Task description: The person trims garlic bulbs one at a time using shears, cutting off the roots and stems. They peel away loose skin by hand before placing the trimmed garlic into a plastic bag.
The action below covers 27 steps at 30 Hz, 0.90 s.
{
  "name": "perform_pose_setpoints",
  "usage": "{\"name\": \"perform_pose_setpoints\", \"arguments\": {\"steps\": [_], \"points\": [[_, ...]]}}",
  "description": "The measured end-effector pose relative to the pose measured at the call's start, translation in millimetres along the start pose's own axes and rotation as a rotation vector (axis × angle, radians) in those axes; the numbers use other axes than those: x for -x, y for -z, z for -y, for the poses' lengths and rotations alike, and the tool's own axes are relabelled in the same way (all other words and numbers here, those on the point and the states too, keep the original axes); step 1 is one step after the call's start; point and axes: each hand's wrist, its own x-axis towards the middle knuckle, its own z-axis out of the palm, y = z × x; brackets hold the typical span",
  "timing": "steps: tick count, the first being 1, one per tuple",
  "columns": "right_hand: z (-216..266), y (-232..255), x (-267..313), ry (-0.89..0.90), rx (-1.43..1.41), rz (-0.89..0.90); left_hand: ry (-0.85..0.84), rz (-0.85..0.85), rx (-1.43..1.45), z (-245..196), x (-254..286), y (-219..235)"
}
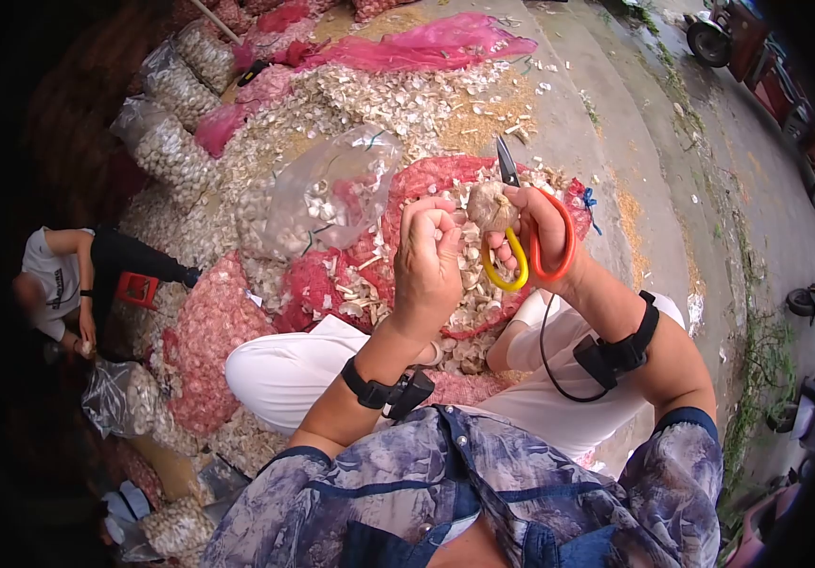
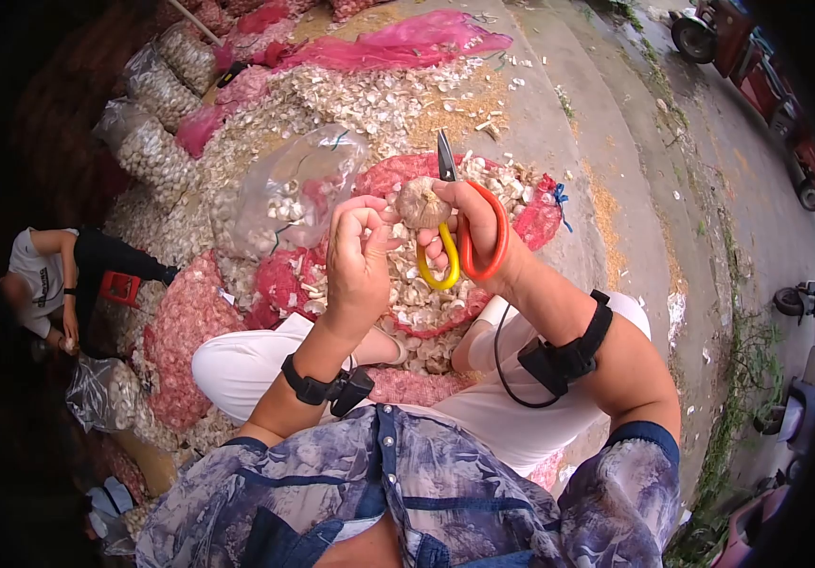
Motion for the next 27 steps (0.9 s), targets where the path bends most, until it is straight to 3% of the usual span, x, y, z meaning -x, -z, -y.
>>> {"name": "perform_pose_setpoints", "arguments": {"steps": [1, 2, 4, 6, 9, 14, 16, 19, 23, 27], "points": [[1.0, 5.5, -3.5, 0.019, 0.004, 0.033, 0.149, -0.022, 0.180, 4.0, 1.8, -0.3], [2.0, 10.5, -5.6, 0.037, 0.009, 0.066, 0.148, -0.023, 0.181, 7.4, 2.9, 1.1], [3.2, 10.7, -4.2, 0.022, 0.012, 0.101, 0.333, -0.049, 0.298, 9.2, 0.8, 5.9], [1.3, 2.8, 0.0, 0.009, -0.018, 0.090, 0.335, -0.074, 0.335, 7.0, 0.0, 7.0], [1.4, -11.6, 7.7, 0.037, 0.089, -0.016, 0.024, -0.030, 0.008, -14.5, -3.7, 6.2], [-11.5, -9.1, 1.8, 0.172, 0.233, 0.022, 0.111, -0.014, -0.019, -20.4, -5.6, -1.2], [-14.4, -11.3, 0.6, 0.200, 0.253, -0.016, -0.027, -0.039, -0.213, -13.9, -4.8, -2.4], [-12.1, -14.0, 4.5, 0.205, 0.274, -0.033, 0.009, -0.062, -0.255, -17.0, -2.7, -5.6], [-14.3, -16.8, 4.1, 0.280, 0.297, -0.101, 0.013, -0.027, -0.255, -14.9, 1.0, -9.8], [-12.6, -17.5, 5.3, 0.275, 0.257, -0.088, 0.130, -0.060, -0.116, -17.3, -0.2, -13.8]]}}
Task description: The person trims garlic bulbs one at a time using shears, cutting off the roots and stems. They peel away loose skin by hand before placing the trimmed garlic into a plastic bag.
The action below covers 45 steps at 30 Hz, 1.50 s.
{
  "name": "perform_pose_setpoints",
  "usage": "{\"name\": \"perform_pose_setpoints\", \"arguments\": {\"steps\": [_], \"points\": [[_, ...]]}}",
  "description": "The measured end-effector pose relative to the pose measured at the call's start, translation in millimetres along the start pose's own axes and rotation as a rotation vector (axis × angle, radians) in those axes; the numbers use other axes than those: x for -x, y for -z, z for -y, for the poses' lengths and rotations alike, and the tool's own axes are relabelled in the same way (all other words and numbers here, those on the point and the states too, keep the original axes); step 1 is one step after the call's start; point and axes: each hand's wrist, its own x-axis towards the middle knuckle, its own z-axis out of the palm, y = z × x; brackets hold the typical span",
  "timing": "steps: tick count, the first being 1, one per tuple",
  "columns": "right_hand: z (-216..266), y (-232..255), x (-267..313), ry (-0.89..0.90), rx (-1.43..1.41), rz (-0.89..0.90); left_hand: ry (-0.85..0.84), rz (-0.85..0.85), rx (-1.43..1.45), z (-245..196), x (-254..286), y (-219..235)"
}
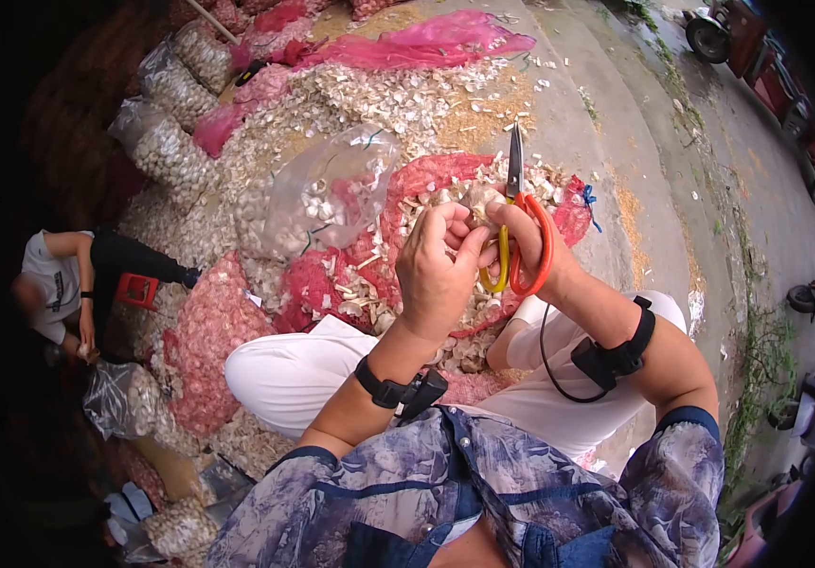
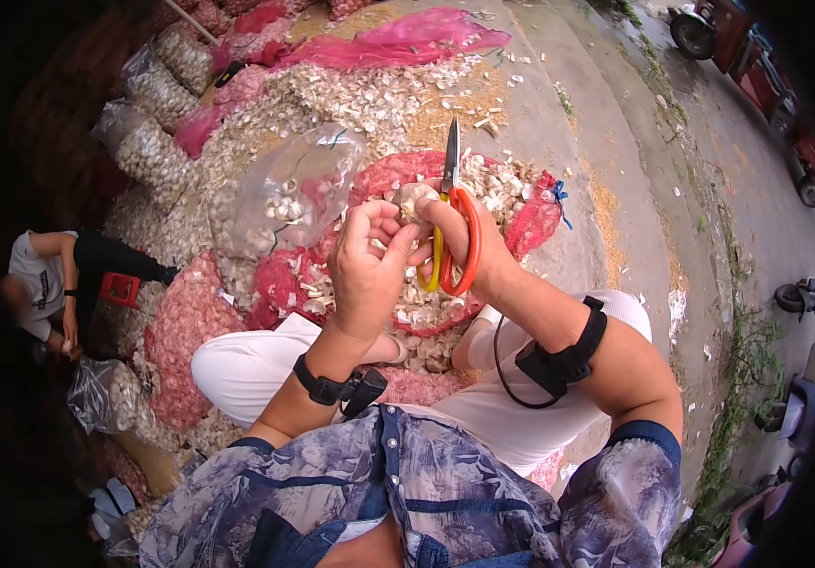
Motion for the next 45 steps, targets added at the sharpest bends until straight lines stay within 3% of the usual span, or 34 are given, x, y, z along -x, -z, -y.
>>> {"name": "perform_pose_setpoints", "arguments": {"steps": [2, 4, 11, 13, 26, 28, 29, 32, 35, 36, 37, 39, 40, 41, 43, 45], "points": [[0.4, -1.0, 0.7, -0.011, 0.000, -0.048, 0.013, -0.006, 0.023, 1.8, 0.3, -0.6], [-0.4, -3.0, 1.6, -0.007, -0.023, -0.062, -0.136, -0.031, -0.097, 3.6, 0.2, -0.7], [-5.5, 0.2, -3.2, -0.018, -0.032, -0.053, -0.133, -0.097, 0.009, 12.9, 2.4, -6.0], [-5.3, 0.5, -2.0, -0.015, -0.020, -0.054, -0.248, -0.136, -0.044, 15.4, 1.7, -6.1], [-18.7, 11.2, -9.5, -0.093, -0.059, -0.063, -0.314, 0.005, -0.172, 27.4, 2.7, -2.6], [-19.9, 18.0, -12.8, -0.132, -0.107, -0.045, -0.251, 0.163, -0.129, 26.5, 10.1, -0.2], [-19.7, 20.6, -13.4, -0.170, -0.160, -0.030, -0.252, 0.163, -0.124, 28.3, 12.8, 0.8], [-6.6, 13.2, -7.0, -0.140, -0.190, -0.045, 0.077, 0.237, -0.009, 42.5, 18.7, 7.9], [-6.3, 13.1, -8.9, -0.141, -0.177, -0.037, 0.165, 0.205, -0.050, 52.6, 13.7, 14.6], [-5.5, 13.9, -9.2, -0.177, -0.154, 0.021, 0.382, 0.251, 0.083, 43.8, 8.9, 21.4], [-5.0, 14.5, -9.3, -0.213, -0.131, 0.079, 0.381, 0.249, 0.083, 31.7, 4.2, 23.4], [-7.7, 13.9, -8.6, -0.233, -0.097, 0.099, 0.279, 0.195, 0.496, 13.7, -1.8, 24.8], [-9.3, 13.4, -8.7, -0.250, -0.061, 0.121, 0.307, 0.360, 0.550, 15.8, -5.3, 30.5], [-10.7, 13.1, -9.2, -0.264, -0.026, 0.143, 0.307, 0.355, 0.550, 21.0, -5.7, 29.2], [-13.6, 11.4, -8.5, -0.218, -0.051, 0.138, 0.289, 0.456, 0.625, 31.3, -4.5, 24.8], [-12.4, 7.5, -7.5, -0.038, 0.000, 0.153, 0.354, 0.359, 0.705, 33.2, -0.3, 21.8]]}}
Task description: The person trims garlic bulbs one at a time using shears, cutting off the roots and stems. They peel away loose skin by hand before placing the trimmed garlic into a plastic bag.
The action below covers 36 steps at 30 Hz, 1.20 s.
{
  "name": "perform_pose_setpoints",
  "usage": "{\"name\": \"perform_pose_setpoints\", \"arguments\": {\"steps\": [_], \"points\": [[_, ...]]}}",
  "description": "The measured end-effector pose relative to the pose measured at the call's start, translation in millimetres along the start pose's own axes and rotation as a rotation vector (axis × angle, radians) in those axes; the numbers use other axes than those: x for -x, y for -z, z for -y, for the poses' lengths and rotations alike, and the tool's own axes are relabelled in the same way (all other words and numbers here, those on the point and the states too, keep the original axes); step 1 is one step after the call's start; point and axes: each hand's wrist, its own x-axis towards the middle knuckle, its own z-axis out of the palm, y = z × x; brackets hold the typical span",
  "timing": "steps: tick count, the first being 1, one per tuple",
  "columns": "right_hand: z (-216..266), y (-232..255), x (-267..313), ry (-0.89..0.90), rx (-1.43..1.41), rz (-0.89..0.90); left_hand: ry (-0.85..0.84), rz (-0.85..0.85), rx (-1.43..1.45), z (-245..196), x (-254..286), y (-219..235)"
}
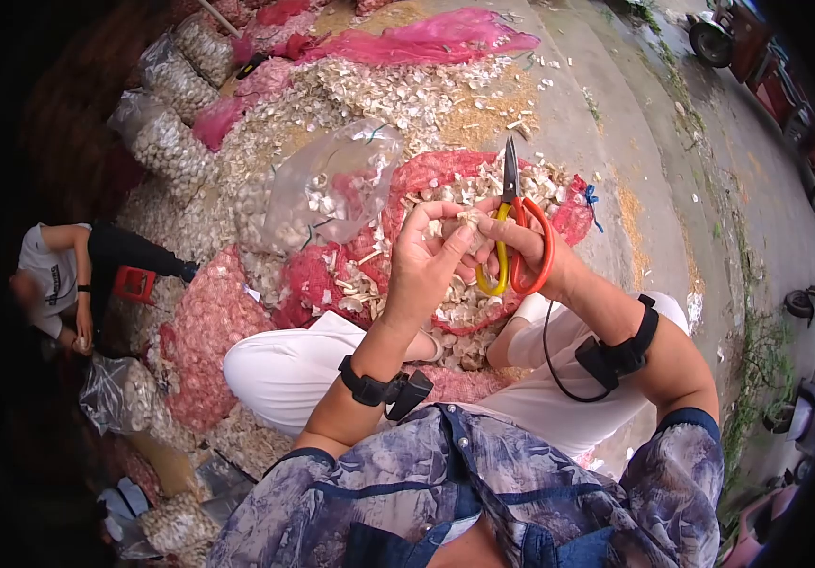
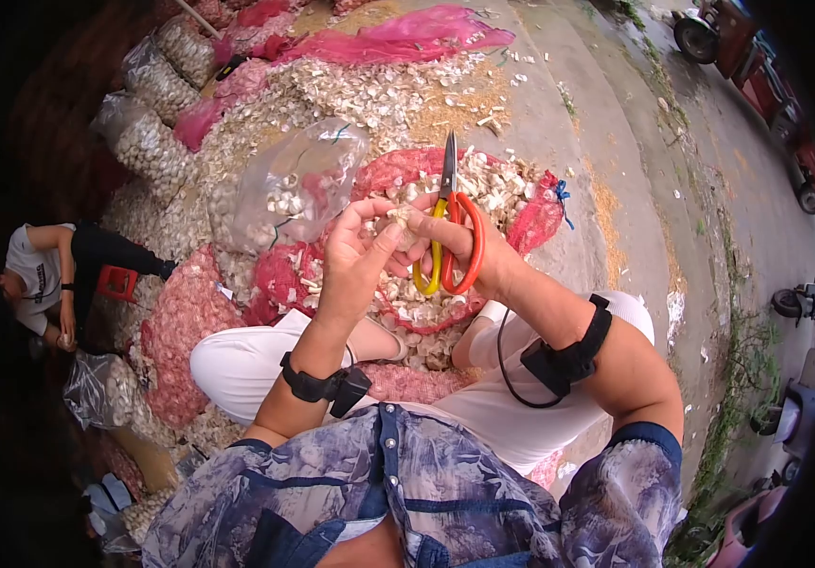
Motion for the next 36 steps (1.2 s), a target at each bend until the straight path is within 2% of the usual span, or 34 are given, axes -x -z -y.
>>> {"name": "perform_pose_setpoints", "arguments": {"steps": [1, 3, 4, 5, 7, 10, 13, 16, 19, 23, 25, 26, 28, 32, 35, 36], "points": [[0.6, -1.3, 0.6, -0.001, -0.001, -0.002, 0.014, -0.093, 0.101, 1.0, 1.3, -2.5], [2.3, -3.9, 1.4, 0.131, 0.194, -0.008, -0.024, -0.145, 0.061, 2.6, 2.4, -11.1], [3.7, -5.4, 2.7, 0.130, 0.193, -0.005, -0.064, -0.197, 0.018, 2.0, 2.9, -13.1], [5.0, -6.3, 5.0, 0.103, 0.258, 0.001, -0.064, -0.198, 0.016, 0.5, 2.5, -11.7], [4.5, -5.1, 6.8, 0.069, 0.317, 0.009, -0.237, -0.226, -0.419, -3.0, 0.6, -8.4], [-3.1, -0.2, 4.3, 0.170, 0.416, -0.006, -0.254, -0.227, -0.555, -11.3, 1.5, -10.1], [-0.6, -3.8, 5.9, 0.127, 0.372, -0.028, -0.292, -0.232, -0.621, -9.2, -0.2, -8.0], [-3.9, 0.0, 3.7, 0.179, 0.467, -0.025, -0.320, -0.219, -0.721, -7.0, -0.2, -6.6], [-2.3, -2.5, 5.9, 0.153, 0.449, -0.007, -0.313, -0.233, -0.820, -8.8, 2.3, -9.0], [0.8, -5.1, 5.6, 0.207, 0.671, -0.072, -0.322, -0.316, -0.777, 0.2, -0.2, -10.6], [0.8, -2.5, 2.4, 0.082, 0.649, -0.066, -0.274, -0.286, -0.577, 8.1, -1.7, -4.5], [1.4, -3.6, 3.6, 0.081, 0.648, -0.066, -0.272, -0.286, -0.577, 11.5, 0.1, -2.8], [5.9, -10.3, 7.0, -0.044, 0.400, -0.038, -0.090, -0.212, -0.368, 6.4, 3.4, -3.6], [7.1, -5.3, 9.8, -0.015, 0.286, 0.014, -0.101, -0.176, -0.250, 1.8, 3.8, -1.7], [18.6, -13.4, 9.4, -0.068, 0.279, 0.010, 0.058, -0.092, -0.268, -24.7, 1.4, 6.6], [22.9, -17.9, 8.8, -0.065, 0.298, 0.016, 0.045, -0.101, -0.258, -33.5, 0.8, 9.4]]}}
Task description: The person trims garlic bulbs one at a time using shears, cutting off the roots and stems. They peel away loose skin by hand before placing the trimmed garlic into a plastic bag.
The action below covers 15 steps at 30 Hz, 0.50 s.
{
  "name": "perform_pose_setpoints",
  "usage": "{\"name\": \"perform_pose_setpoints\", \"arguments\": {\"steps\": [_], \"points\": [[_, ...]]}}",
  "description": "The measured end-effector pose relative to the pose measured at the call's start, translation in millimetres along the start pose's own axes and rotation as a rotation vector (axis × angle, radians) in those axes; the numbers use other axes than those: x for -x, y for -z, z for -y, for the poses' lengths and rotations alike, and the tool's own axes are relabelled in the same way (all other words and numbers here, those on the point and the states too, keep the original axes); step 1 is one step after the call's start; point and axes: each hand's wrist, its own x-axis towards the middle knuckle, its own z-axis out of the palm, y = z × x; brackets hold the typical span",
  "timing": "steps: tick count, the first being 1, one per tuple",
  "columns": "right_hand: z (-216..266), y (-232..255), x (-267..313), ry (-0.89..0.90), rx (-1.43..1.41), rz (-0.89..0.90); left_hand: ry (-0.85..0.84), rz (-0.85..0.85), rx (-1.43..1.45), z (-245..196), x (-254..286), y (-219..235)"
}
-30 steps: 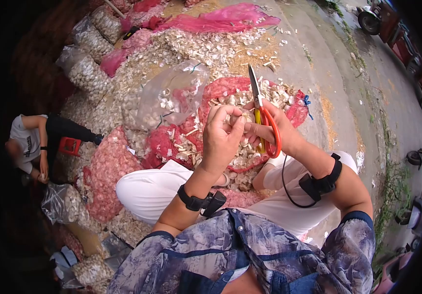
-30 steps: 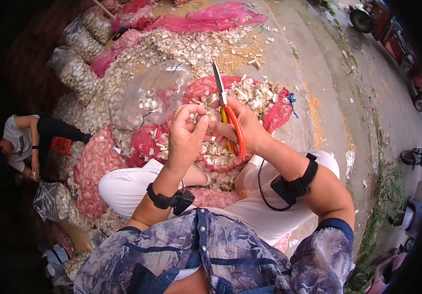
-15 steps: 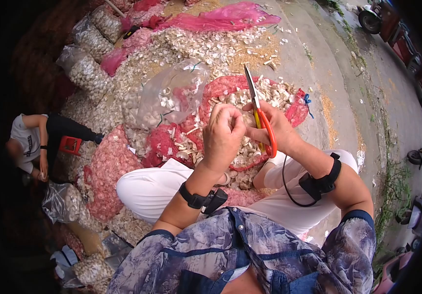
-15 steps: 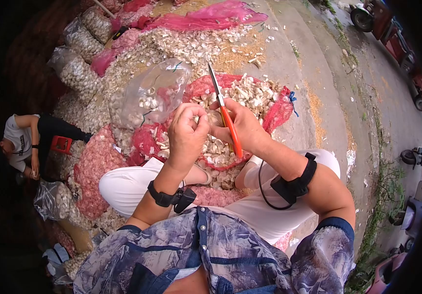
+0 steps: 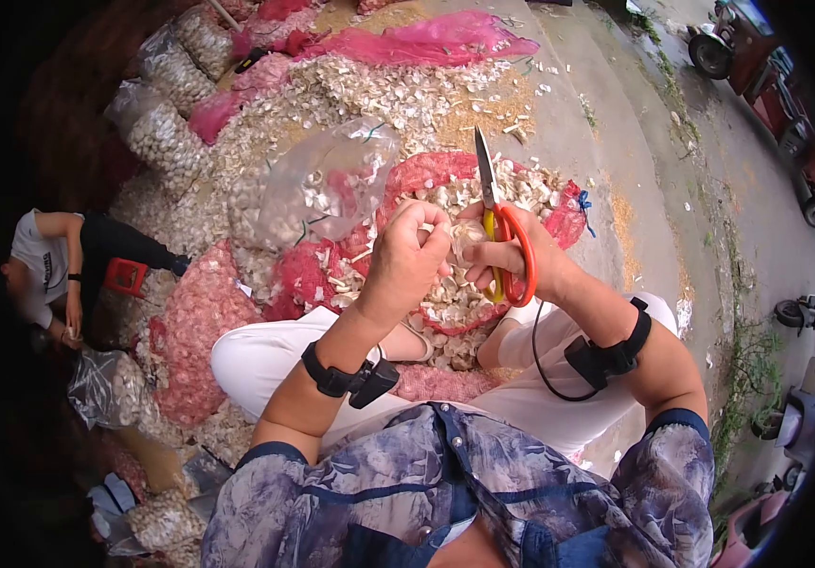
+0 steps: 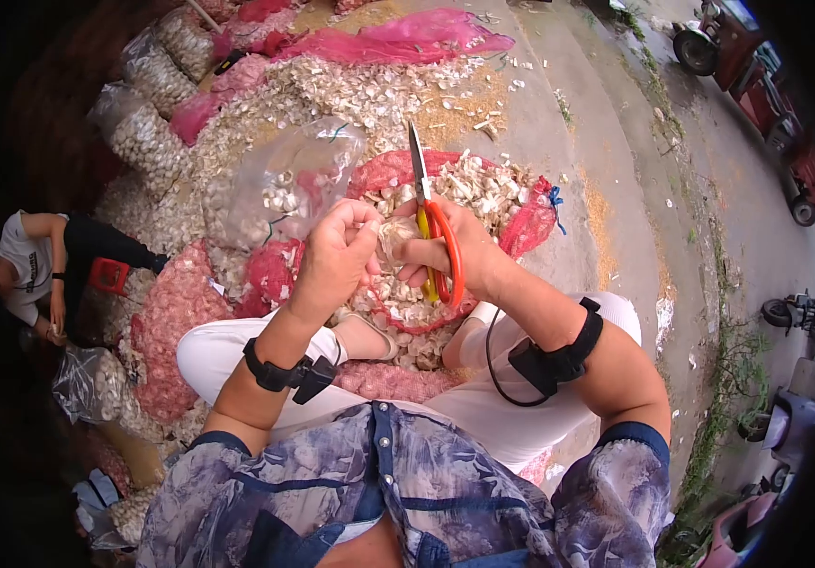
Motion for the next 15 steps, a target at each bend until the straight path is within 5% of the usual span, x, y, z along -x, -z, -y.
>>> {"name": "perform_pose_setpoints", "arguments": {"steps": [2, 3, 8, 10, 15], "points": [[9.8, -7.7, -0.1, 0.013, -0.047, 0.032, -0.112, 0.032, -0.236, -10.9, -2.1, 12.7], [10.8, -10.4, -2.1, 0.038, -0.101, 0.064, -0.302, 0.021, -0.463, -14.1, -8.7, 21.6], [29.9, -23.9, -7.4, 0.066, -0.076, 0.073, -0.355, 0.062, -0.562, -40.5, -19.8, 49.0], [40.8, -30.0, -7.3, 0.160, -0.055, -0.023, 0.042, 0.143, -0.325, -65.7, -20.3, 53.5], [55.4, -33.1, -6.3, 0.254, 0.173, -0.126, -0.047, 0.251, -0.191, -75.2, -30.2, 52.3]]}}
